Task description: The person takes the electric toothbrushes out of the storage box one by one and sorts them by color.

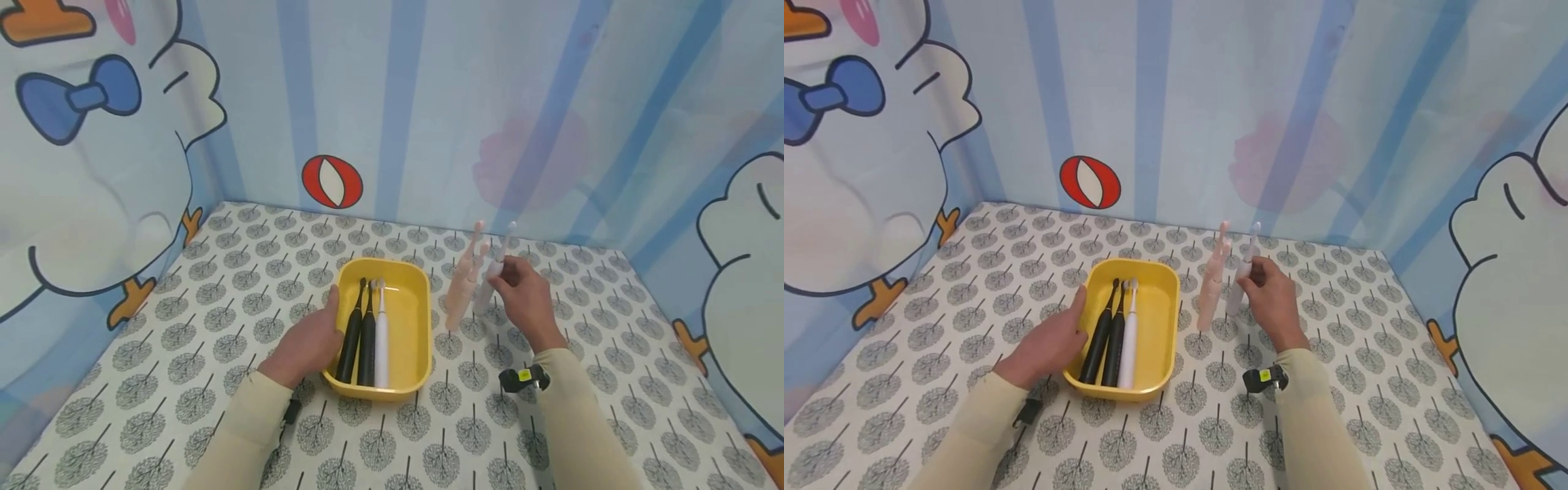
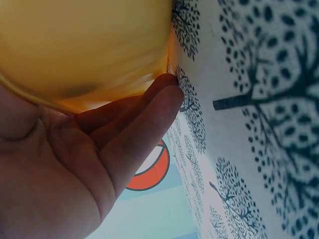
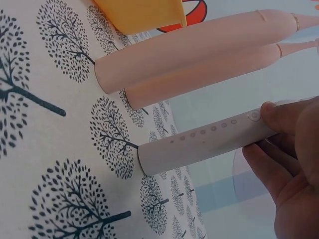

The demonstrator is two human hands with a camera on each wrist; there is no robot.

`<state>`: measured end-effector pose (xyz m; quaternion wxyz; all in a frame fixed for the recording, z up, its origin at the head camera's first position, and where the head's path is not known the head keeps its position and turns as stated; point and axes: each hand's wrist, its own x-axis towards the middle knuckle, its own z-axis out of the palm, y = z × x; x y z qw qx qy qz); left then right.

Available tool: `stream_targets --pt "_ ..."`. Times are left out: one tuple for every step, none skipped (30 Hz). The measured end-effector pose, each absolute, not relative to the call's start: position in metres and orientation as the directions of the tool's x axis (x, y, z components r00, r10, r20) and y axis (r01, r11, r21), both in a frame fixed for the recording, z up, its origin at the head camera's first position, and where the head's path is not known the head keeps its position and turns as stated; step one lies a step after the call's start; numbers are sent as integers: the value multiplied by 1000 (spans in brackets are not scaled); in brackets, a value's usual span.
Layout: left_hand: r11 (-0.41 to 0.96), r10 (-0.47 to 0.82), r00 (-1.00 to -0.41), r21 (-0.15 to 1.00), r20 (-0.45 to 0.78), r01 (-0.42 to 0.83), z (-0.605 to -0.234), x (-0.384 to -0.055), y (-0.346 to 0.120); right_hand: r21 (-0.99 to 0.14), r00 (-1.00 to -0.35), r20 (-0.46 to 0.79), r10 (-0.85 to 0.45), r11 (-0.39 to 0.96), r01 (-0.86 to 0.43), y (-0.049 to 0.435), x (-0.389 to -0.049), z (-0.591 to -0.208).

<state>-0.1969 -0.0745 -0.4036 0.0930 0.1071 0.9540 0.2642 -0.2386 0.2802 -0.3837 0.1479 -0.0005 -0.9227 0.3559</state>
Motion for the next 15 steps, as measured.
stream_targets --pt "836 254 -960 526 -116 157 -404 -197 -74 -656 -956 273 108 748 -103 280 -238 -384" --pt "834 255 -960 529 -114 158 -404 -197 -74 -656 -956 273 108 747 -103 281 -238 -384" --pt "830 256 -960 534 -112 159 -404 -197 -74 -659 -957 270 110 745 -100 281 -237 -384" --pt "827 259 -960 538 -109 162 -404 -197 -74 -662 -958 266 111 743 -98 281 -237 -384" --pt "825 260 -959 541 -109 162 -404 -196 -74 -664 -958 263 110 741 -97 281 -236 -384" --pt "827 261 -959 538 -106 165 -404 -196 -74 -665 -959 262 110 740 -96 281 -235 -385" --pt "827 260 -960 538 -106 165 -404 -196 -74 -667 -959 262 109 739 -98 281 -235 -385" --pt "826 260 -960 539 -103 166 -403 -196 -74 -669 -958 266 109 737 -102 281 -234 -385" --pt "825 260 -961 539 -98 168 -402 -197 -75 -670 -956 272 108 735 -107 281 -234 -385" --pt "825 259 -961 540 -96 168 -403 -196 -74 -669 -955 278 107 735 -112 281 -234 -385" --pt "825 256 -962 540 -97 165 -403 -196 -74 -668 -953 283 106 735 -117 281 -233 -386" --pt "825 254 -962 540 -97 164 -403 -196 -74 -668 -952 287 106 734 -119 280 -232 -386" --pt "826 254 -963 540 -95 164 -402 -196 -74 -668 -952 289 105 734 -122 280 -232 -386" --pt "826 255 -962 539 -93 167 -402 -196 -74 -668 -951 289 105 734 -122 280 -232 -386" --pt "826 255 -963 539 -92 167 -402 -196 -74 -669 -952 288 105 733 -122 280 -231 -387"
